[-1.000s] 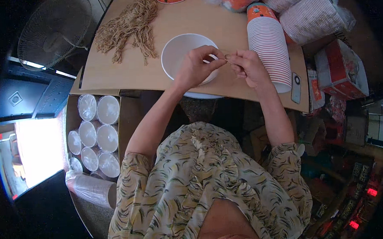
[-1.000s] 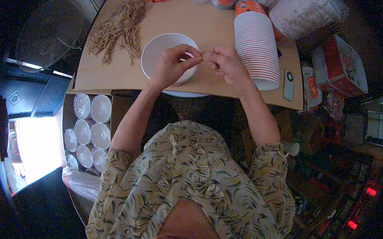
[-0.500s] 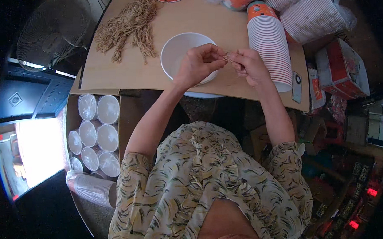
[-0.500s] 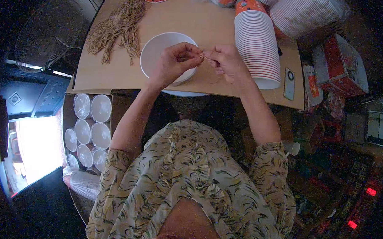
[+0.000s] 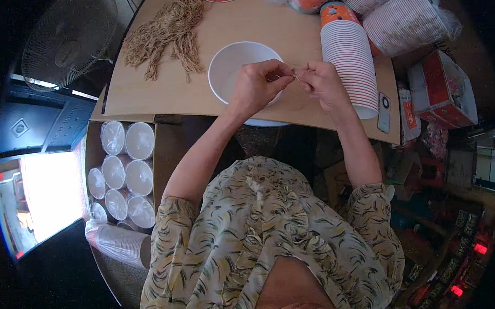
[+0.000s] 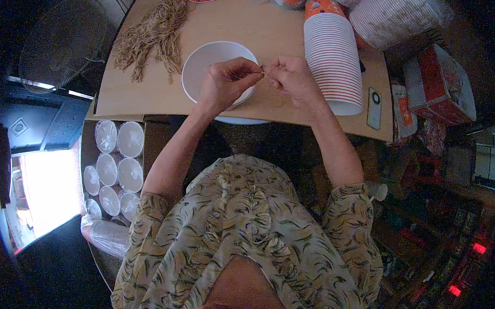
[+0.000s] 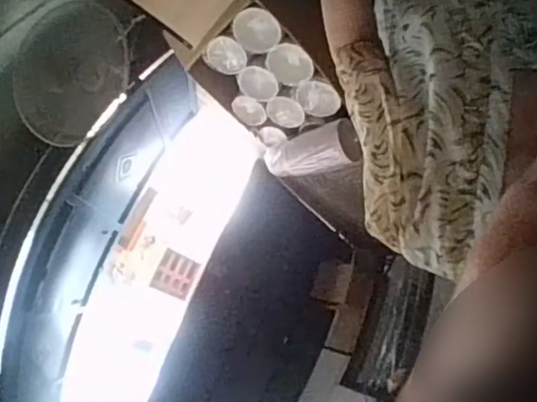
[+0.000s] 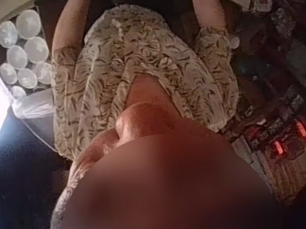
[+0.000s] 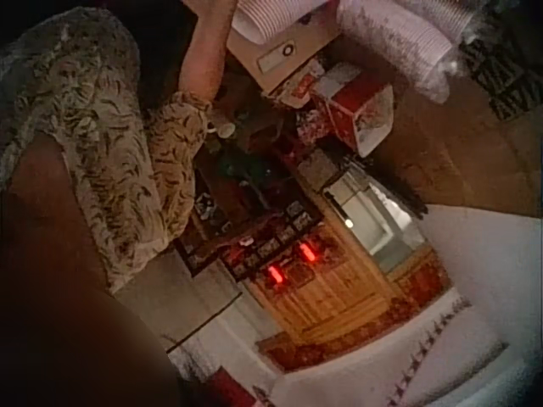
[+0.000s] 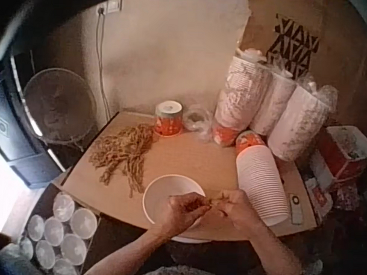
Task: Manually attaching thin rope handles to paper buckets at a workbench.
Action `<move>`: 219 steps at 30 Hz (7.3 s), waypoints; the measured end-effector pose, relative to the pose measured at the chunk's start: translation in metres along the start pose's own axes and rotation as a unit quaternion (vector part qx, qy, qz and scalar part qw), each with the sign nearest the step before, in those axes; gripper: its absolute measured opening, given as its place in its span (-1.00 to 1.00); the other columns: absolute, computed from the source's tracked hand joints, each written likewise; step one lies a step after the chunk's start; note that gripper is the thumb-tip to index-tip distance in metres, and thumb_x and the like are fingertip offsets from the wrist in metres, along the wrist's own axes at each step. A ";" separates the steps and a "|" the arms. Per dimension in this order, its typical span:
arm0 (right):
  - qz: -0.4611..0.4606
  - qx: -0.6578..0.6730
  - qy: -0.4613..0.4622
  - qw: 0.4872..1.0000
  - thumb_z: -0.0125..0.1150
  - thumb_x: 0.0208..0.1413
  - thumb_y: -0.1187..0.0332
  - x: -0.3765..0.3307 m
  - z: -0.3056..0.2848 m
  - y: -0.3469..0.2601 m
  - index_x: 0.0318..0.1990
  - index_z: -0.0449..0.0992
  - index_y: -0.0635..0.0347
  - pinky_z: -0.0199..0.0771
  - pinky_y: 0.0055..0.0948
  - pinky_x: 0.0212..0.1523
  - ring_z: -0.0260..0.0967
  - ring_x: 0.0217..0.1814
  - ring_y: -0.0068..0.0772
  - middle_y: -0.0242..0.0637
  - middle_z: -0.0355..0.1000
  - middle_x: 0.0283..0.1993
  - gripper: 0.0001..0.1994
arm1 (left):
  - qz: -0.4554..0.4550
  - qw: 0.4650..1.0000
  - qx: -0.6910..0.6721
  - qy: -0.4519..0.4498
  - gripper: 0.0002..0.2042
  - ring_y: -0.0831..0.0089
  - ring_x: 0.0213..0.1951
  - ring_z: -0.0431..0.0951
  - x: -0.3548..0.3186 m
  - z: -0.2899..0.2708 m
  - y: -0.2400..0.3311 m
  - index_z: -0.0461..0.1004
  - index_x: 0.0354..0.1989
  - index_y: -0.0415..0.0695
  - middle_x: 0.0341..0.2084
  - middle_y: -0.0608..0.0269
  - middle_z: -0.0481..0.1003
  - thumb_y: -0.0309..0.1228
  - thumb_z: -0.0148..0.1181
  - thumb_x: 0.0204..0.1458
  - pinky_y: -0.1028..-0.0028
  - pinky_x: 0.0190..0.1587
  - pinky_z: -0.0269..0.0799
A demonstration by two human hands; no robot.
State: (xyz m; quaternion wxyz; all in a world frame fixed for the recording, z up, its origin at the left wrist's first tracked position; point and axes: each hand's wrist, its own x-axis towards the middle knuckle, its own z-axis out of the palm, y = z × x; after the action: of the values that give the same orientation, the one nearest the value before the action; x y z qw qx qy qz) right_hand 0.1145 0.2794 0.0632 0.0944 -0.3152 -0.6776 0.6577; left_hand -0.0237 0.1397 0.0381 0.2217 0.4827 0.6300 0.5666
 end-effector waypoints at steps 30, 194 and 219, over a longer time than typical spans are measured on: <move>-0.166 -0.119 0.047 0.978 0.28 0.13 0.51 -0.015 -0.001 0.008 -0.22 0.56 0.33 0.37 -0.73 -0.36 0.37 -0.36 -0.80 -0.51 0.48 -0.35 -0.90 | -0.180 0.967 -0.149 -0.101 -0.81 0.67 -0.38 0.53 0.012 -0.005 -0.007 0.61 -0.21 -0.16 -0.40 0.40 0.62 -0.35 0.34 0.06 0.63 -0.38 0.34; -0.013 0.065 0.032 0.997 0.12 0.24 0.42 -0.031 -0.020 -0.003 -0.13 0.52 0.31 0.05 -0.71 -0.63 0.12 -0.59 -0.75 -0.50 0.29 -0.53 -0.84 | -0.120 0.967 -0.169 -0.147 -0.82 0.67 -0.40 0.47 0.002 0.001 0.004 0.51 -0.18 -0.20 -0.32 0.30 0.58 -0.34 0.16 0.22 0.62 -0.36 0.40; -0.181 0.005 0.124 0.976 0.27 0.13 0.50 -0.034 0.005 0.039 -0.19 0.58 0.30 0.34 -0.71 -0.39 0.31 -0.40 -0.77 -0.53 0.45 -0.39 -0.88 | -0.167 0.950 -0.251 -0.083 -0.80 0.62 -0.42 0.56 0.000 0.013 0.002 0.55 -0.13 -0.28 -0.38 0.28 0.60 -0.41 0.22 0.18 0.61 -0.38 0.48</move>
State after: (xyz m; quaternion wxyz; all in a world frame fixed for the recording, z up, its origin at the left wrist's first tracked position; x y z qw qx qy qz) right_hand 0.1504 0.2541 0.0352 0.2970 -0.2654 -0.7029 0.5893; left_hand -0.0118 0.1459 0.0369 0.4782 0.3447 0.5184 0.6194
